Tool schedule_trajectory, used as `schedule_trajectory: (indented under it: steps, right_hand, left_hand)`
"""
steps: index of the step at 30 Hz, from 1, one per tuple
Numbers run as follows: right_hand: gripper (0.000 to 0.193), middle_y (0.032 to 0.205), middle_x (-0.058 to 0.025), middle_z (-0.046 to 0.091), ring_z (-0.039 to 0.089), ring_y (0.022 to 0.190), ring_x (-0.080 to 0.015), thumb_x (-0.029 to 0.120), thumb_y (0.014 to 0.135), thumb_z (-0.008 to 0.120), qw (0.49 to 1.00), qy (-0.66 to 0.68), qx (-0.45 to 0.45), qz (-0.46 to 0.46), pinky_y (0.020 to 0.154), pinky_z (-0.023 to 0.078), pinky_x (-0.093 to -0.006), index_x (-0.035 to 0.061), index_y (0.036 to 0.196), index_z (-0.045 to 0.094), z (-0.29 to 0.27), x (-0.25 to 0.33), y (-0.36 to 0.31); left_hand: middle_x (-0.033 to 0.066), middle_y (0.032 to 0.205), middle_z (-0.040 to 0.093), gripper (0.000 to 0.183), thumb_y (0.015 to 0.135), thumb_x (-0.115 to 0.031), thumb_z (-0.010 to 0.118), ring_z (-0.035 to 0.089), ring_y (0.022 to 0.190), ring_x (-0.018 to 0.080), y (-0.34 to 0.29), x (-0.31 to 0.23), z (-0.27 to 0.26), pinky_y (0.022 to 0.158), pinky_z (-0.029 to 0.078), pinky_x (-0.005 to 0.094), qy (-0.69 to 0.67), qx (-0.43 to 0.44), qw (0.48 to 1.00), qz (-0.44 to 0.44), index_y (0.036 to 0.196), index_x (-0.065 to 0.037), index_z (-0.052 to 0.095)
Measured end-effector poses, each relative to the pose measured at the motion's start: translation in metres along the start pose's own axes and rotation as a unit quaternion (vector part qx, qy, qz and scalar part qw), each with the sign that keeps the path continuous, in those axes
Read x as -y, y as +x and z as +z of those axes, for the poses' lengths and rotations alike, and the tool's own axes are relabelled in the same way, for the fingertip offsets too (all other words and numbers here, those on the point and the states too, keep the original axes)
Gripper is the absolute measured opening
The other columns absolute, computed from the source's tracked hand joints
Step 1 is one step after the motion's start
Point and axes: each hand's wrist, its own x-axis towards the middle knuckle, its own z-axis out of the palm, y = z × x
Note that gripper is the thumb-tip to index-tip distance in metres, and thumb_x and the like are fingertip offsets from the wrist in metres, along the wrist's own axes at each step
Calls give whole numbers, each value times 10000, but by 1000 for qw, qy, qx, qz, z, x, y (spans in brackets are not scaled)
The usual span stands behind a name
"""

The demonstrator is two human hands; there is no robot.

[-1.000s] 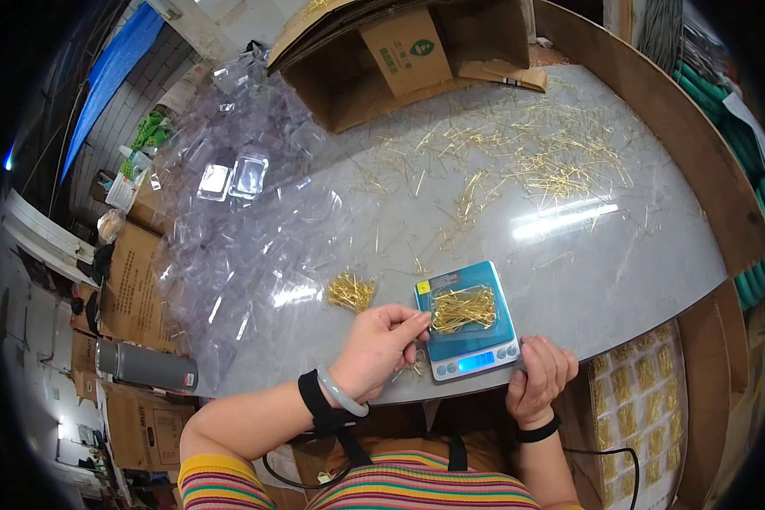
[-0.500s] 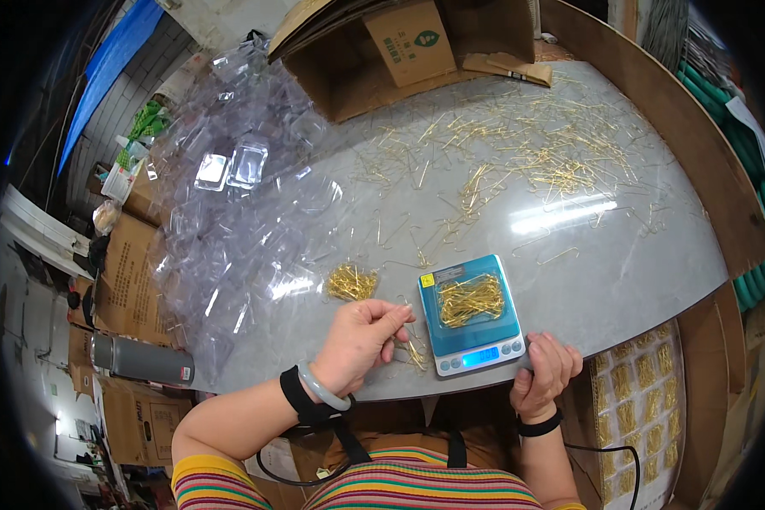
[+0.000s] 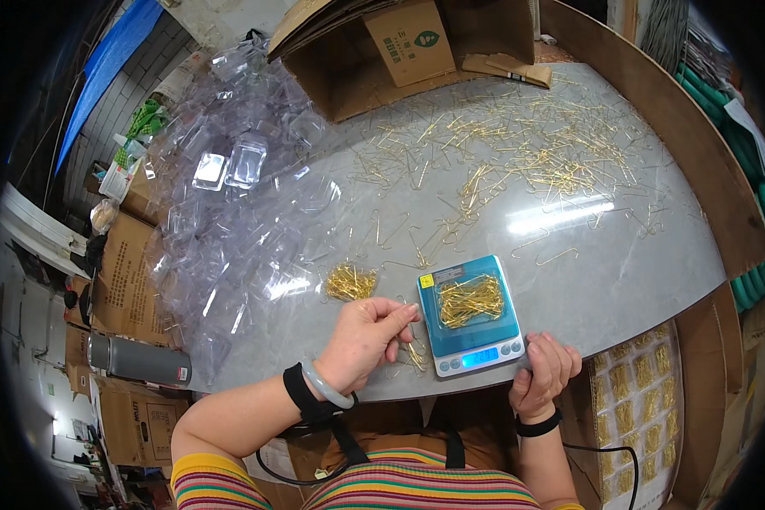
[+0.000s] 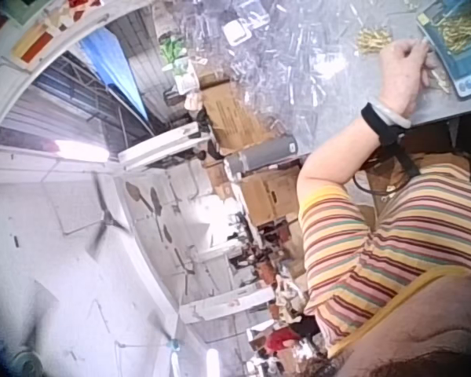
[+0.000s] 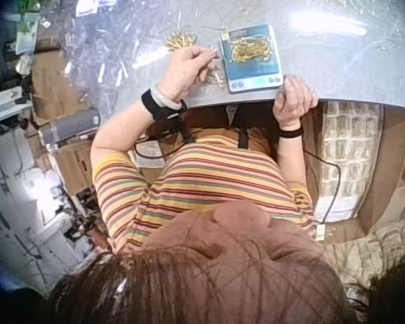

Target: Sorting, weighing, and bagging small gold-colored metal pins or components on a workbench.

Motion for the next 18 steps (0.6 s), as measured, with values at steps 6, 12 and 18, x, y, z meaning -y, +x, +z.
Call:
schedule_trajectory:
  steps: [6, 12, 18]
  right_hand:
    - [299, 1167, -72, 716, 632, 1132, -241, 286, 1061, 441, 1000, -2, 2, 1, 1068, 339, -430, 112, 1264, 574, 0, 0, 0]
    - [300, 1173, -73, 715, 631, 1138, -241, 285, 1059, 441, 1000, 1, 5, 2, 1068, 338, -431, 114, 1265, 575, -1, 0, 0]
    - [302, 1176, -71, 715, 632, 1138, -238, 284, 1055, 444, 1000, 0, 2, 1, 1069, 339, -431, 115, 1267, 577, 0, 1, 0]
  left_hand:
    - [30, 740, 655, 235, 1008, -221, 671, 509, 494, 49, 2, -1, 2, 440, 378, 200, 4, 4, 1000, 1, 1000, 10, 712]
    - [24, 731, 652, 248, 1003, -227, 680, 515, 493, 48, 2, -2, 4, 432, 389, 202, 1, 0, 1000, 0, 1001, 19, 710]
    - [23, 710, 642, 266, 992, -230, 694, 519, 486, 49, 3, -5, 6, 431, 408, 205, 20, 18, 1000, -1, 993, 36, 710]
